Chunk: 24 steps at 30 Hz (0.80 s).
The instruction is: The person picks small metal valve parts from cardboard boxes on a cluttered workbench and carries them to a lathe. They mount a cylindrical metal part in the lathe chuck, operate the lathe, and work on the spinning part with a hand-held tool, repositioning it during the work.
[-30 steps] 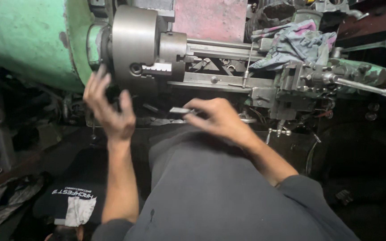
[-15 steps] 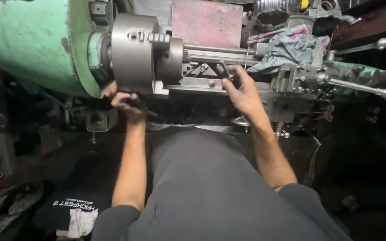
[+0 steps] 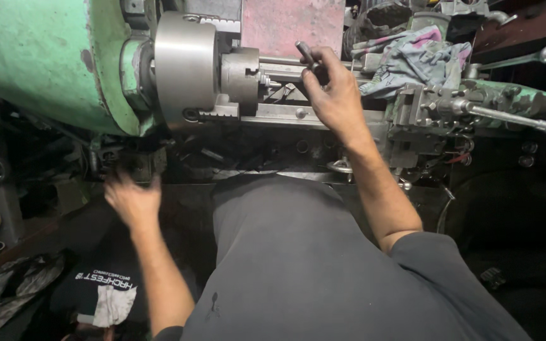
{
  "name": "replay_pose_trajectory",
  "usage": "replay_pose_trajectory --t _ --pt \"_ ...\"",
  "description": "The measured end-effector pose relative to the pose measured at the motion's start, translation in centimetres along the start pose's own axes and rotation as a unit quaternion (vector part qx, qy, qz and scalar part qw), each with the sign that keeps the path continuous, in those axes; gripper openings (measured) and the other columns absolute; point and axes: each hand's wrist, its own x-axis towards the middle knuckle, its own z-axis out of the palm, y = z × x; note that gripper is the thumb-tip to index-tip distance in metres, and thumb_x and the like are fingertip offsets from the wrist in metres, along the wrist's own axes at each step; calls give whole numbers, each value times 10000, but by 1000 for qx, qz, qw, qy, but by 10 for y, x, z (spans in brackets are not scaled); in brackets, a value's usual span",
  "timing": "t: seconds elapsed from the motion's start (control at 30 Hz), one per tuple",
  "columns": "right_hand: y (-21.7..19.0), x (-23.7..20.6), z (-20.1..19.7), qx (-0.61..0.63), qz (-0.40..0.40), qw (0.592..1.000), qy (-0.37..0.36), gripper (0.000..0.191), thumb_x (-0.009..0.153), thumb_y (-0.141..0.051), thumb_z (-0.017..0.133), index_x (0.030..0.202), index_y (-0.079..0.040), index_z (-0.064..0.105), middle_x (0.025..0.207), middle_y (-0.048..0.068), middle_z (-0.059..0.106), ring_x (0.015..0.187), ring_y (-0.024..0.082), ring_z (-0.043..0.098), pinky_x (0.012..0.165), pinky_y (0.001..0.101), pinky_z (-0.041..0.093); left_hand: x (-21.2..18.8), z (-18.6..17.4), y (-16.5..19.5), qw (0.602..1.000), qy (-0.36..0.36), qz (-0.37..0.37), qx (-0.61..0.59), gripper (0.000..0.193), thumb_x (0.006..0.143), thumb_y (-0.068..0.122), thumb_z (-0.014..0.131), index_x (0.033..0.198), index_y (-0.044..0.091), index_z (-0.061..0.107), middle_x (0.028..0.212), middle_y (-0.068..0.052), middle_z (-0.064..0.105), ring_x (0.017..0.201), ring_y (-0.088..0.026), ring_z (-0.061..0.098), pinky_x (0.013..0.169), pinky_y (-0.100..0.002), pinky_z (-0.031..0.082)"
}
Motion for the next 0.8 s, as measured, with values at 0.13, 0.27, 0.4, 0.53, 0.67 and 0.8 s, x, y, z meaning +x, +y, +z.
replay_pose_trajectory --t 0.13,0.27,0.4,0.53,0.67,0.8 --pt "-11 -17 17 -59 -126 990 26 303 961 -44 695 1254 -54 617 1070 104 687 950 268 655 860 404 533 4 -2 -11 987 -70 -54 -137 940 797 497 883 1521 16 523 1315 -299 637 1108 -510 620 918 -577 505" --pt "-13 -34 35 -133 -127 983 14 335 900 -5 714 1222 -62 639 1029 102 682 953 299 616 868 440 482 3 6 -11 983 -66 -97 -142 929 781 481 898 1515 42 537 1264 -296 666 1081 -507 641 889 -586 522" --pt "-6 -35 39 -132 -104 982 84 343 920 26 708 1244 -55 632 1024 95 686 953 278 626 873 433 482 -1 27 -22 977 -95 -145 -122 921 715 425 898 1487 65 549 1242 -282 668 1082 -506 631 926 -590 505" --pt "3 -32 32 -96 -79 987 106 333 919 27 708 1236 -48 637 1039 96 705 945 261 653 846 411 525 -15 71 -8 981 109 -45 -155 843 832 348 897 1474 -31 503 1373 -327 605 1280 -516 568 1111 -574 445" --pt "14 -32 26 7 -1 997 71 252 984 -12 696 1228 -39 640 1019 93 704 936 200 710 829 349 565 -22 70 -11 987 67 -50 -135 817 867 330 874 1500 -39 511 1430 -356 529 1322 -521 517 1134 -581 426" --pt "27 -35 21 48 -17 996 73 241 992 -9 695 1226 -20 639 1051 95 721 973 148 720 864 299 560 6 20 -19 985 -87 -128 -71 1074 692 511 957 1480 -43 481 1235 -324 580 1155 -522 542 995 -610 427"
